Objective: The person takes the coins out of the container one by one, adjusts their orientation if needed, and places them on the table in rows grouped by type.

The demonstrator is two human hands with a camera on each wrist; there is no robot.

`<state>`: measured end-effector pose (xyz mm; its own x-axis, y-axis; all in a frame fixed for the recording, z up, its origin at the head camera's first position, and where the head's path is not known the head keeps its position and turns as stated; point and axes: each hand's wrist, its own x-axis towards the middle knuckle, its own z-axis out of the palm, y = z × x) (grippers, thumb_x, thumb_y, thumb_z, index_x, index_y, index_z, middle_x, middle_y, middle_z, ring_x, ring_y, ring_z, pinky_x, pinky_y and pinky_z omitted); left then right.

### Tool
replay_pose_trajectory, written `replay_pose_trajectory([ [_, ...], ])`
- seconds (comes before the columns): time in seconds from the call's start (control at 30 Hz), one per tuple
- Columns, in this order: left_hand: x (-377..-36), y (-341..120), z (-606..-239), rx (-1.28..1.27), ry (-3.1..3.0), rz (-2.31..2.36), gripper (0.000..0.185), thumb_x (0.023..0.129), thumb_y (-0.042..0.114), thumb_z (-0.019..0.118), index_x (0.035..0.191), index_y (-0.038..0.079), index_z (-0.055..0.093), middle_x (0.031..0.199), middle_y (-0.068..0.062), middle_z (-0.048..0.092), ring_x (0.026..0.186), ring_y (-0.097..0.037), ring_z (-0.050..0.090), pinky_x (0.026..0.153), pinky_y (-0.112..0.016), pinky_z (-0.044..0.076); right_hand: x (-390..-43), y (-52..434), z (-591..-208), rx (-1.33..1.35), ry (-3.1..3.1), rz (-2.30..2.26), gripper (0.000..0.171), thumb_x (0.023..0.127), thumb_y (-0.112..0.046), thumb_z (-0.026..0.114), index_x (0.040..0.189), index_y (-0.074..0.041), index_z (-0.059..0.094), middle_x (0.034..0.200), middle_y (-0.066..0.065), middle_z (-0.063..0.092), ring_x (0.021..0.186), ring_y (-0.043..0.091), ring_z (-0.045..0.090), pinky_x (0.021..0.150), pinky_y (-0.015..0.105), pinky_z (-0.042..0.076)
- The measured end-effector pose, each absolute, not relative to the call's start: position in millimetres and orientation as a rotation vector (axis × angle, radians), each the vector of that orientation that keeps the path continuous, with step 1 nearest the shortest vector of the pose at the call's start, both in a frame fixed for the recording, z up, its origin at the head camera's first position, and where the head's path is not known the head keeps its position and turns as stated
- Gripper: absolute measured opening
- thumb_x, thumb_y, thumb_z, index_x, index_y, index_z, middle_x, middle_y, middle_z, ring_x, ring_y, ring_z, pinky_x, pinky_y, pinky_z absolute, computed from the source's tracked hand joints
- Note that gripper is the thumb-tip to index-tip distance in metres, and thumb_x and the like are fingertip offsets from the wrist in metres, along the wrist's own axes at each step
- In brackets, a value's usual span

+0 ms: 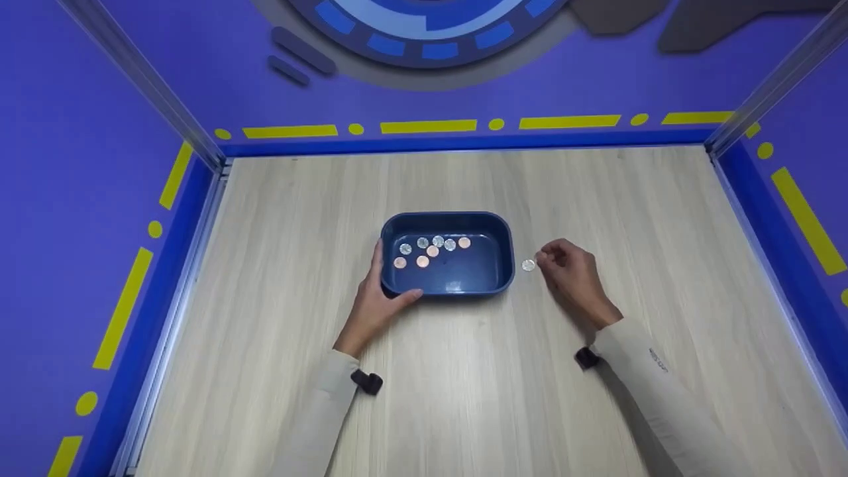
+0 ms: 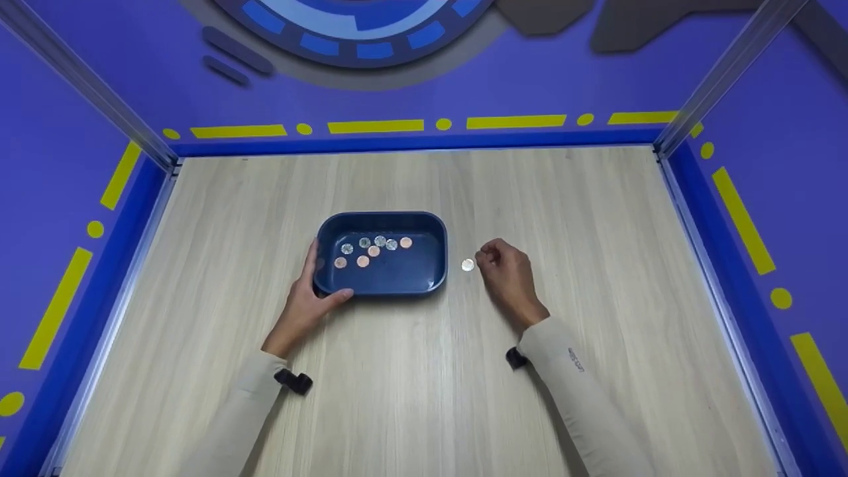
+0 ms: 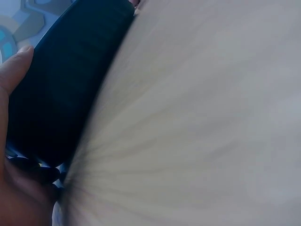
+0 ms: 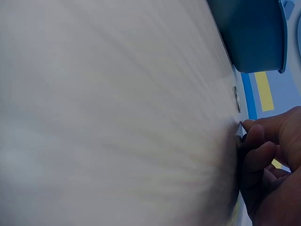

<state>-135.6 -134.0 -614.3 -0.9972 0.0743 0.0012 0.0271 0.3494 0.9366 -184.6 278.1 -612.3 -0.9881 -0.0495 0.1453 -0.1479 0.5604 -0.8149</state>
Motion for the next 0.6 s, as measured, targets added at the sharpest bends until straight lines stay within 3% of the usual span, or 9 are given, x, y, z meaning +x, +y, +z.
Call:
replay_pose_trajectory([
  [0.6,-135,-133,-614,0.093,2.547,1.769,0.131,0.085,0.043,0.097,0.179,0.02,0.008,0.179,-0.018,0.029,0.161,-0.038,0.036,0.13,-0.059,0.028,-202,267,-614,0.15,-2.699,1.359,0.009,0.097,-0.005,0.084,0.103,0.001,0.081,0.091,0.012,0.075,0.083,0.02,0.068,0.075,0.019,0.047],
])
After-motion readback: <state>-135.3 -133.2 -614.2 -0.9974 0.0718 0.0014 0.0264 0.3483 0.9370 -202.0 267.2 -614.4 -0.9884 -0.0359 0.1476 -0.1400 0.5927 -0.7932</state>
